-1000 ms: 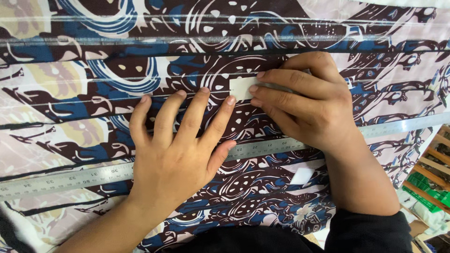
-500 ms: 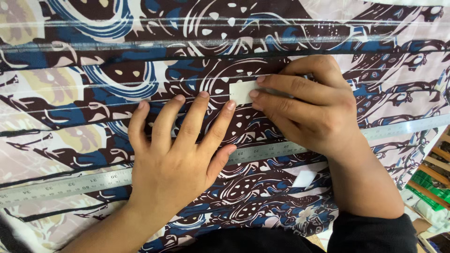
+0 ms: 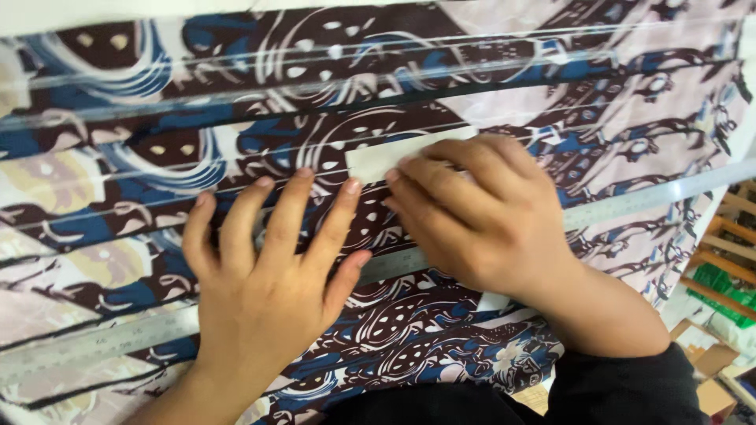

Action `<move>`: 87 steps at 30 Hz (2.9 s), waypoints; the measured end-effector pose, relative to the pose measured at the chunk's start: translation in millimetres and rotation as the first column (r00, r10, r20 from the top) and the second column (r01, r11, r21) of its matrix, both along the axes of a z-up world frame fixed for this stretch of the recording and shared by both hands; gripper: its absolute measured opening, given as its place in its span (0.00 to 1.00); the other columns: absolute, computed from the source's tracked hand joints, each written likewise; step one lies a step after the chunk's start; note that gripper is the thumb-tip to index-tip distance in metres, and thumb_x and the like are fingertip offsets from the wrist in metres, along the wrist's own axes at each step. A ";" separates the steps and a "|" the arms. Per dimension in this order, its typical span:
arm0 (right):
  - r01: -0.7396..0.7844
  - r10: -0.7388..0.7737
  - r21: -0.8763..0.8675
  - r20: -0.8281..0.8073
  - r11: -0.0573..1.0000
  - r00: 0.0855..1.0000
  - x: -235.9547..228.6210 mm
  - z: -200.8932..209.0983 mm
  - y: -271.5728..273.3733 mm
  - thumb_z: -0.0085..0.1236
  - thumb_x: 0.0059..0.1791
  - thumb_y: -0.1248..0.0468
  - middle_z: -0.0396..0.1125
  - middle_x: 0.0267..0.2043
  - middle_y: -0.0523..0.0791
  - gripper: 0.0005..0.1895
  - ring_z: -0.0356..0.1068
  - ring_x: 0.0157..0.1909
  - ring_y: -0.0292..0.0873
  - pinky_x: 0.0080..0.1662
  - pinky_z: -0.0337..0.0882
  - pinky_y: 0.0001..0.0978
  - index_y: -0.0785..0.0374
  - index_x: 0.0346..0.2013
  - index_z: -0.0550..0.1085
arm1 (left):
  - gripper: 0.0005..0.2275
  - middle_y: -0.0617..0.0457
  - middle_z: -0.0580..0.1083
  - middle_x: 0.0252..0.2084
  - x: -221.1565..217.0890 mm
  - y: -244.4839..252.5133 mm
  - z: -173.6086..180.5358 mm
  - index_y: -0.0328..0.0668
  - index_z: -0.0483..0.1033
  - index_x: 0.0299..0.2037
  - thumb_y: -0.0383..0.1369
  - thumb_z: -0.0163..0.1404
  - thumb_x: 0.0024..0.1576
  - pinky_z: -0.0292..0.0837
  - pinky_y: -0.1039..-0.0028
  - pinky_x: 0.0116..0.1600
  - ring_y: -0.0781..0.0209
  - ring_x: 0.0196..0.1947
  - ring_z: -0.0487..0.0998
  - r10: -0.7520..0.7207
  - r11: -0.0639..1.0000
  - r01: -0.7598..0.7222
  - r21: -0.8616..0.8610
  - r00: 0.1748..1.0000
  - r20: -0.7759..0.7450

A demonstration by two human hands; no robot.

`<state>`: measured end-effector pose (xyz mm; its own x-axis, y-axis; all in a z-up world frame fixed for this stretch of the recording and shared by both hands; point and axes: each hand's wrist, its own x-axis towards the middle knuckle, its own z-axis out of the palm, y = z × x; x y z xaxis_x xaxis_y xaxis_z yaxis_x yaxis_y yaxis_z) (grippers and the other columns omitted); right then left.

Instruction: The person measures a large piece of patterned fabric laid on a table using a metal ruler and a white chalk marker. They repeatedly align the ruler and draw straight lines across the fabric surface.

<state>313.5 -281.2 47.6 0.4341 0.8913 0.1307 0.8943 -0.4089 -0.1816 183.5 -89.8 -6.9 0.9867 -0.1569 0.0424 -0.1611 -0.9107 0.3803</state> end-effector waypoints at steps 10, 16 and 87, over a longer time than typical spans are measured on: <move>0.169 -0.170 0.070 0.017 0.983 0.985 -10.9 -20.1 -18.1 0.57 0.49 0.62 0.69 0.54 0.50 0.18 0.69 0.56 0.50 0.55 0.68 0.44 0.64 0.52 0.75 | 0.22 0.44 0.68 0.61 7.4 -6.2 4.1 0.54 0.78 0.62 0.52 0.50 0.63 0.52 0.42 0.65 0.42 0.60 0.63 -0.016 0.996 0.016 0.090 1.000 0.000; 0.194 -0.188 0.090 -0.070 0.977 0.980 -16.9 -35.5 -28.7 0.53 0.55 0.62 0.66 0.58 0.47 0.20 0.66 0.60 0.50 0.56 0.62 0.45 0.64 0.61 0.71 | 0.22 0.44 0.67 0.62 0.9 -8.7 0.4 0.55 0.78 0.63 0.53 0.48 0.63 0.52 0.42 0.67 0.42 0.61 0.62 -0.014 0.986 0.013 0.168 1.000 -0.001; 0.209 -0.191 0.196 -0.107 0.958 0.976 72.2 -43.0 -26.7 0.75 0.50 0.66 0.73 0.40 0.40 0.06 0.61 0.47 0.44 0.52 0.63 0.36 0.59 0.37 0.82 | 0.26 0.46 0.67 0.62 2.9 -0.7 -3.1 0.49 0.72 0.66 0.52 0.48 0.62 0.51 0.43 0.67 0.45 0.62 0.62 0.013 0.999 -0.012 -0.036 1.000 0.029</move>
<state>385.7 -307.8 4.5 0.6184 0.7432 0.2553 0.7753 -0.5240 -0.3526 186.4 -90.6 -10.0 0.9868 -0.1426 0.0764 -0.1614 -0.8984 0.4085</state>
